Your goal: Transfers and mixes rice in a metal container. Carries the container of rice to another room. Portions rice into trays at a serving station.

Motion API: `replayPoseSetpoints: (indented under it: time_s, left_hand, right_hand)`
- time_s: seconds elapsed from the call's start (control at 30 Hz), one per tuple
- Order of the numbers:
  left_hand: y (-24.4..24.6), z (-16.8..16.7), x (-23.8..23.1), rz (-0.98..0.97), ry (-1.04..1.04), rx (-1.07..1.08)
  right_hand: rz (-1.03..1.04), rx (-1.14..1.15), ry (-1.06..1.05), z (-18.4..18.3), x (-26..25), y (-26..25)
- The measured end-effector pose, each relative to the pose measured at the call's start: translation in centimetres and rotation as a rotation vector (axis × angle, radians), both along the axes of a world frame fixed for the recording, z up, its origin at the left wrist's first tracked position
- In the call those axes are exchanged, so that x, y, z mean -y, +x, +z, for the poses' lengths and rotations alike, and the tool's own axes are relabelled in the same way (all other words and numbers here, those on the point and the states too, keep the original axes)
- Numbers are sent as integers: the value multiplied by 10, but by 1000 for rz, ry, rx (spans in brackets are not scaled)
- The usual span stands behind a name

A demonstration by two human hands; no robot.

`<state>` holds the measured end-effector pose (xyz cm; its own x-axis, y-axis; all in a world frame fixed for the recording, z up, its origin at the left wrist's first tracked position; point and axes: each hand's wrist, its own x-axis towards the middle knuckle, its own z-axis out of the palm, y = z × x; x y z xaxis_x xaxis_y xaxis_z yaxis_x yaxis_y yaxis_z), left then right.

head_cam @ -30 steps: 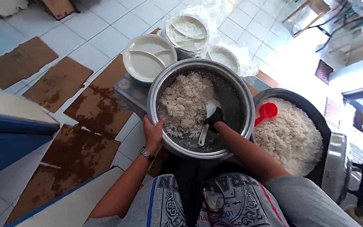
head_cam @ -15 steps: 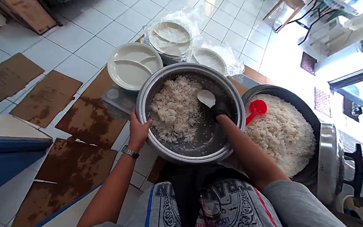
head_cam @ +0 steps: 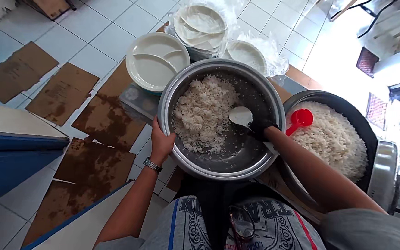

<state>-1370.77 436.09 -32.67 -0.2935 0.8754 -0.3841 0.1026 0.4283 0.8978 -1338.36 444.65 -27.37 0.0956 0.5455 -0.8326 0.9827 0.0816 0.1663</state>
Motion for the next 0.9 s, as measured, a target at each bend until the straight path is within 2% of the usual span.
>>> replayPoseSetpoints:
  time_s: [0.1, 0.23, 0.33, 0.47, 0.67, 0.83, 0.9]
  left_hand:
    - [-3, -3, 0, -41, 8, -7]
    - [-4, -2, -1, -63, 3, -45]
    - [-4, -2, -1, -82, -3, -58]
    - [-2, -4, 4, -58, 13, -49]
    - [3, 1, 14, -2, -7, -47]
    - [5, 0, 17, -10, 12, -66]
    - [6, -1, 17, -10, 22, -68]
  right_hand:
    - [-73, -90, 85, -9, -23, -30]
    - [-298, -259, 241, -64, -46, -64]
    - [-495, -360, 333, -76, -47, -75]
    - [-577, -456, 350, -73, -37, -72]
    - [-825, -579, 349, -64, -5, -65]
    - [-815, -548, 262, -48, 18, -52]
    - [-881, -575, 258, -36, 31, -53]
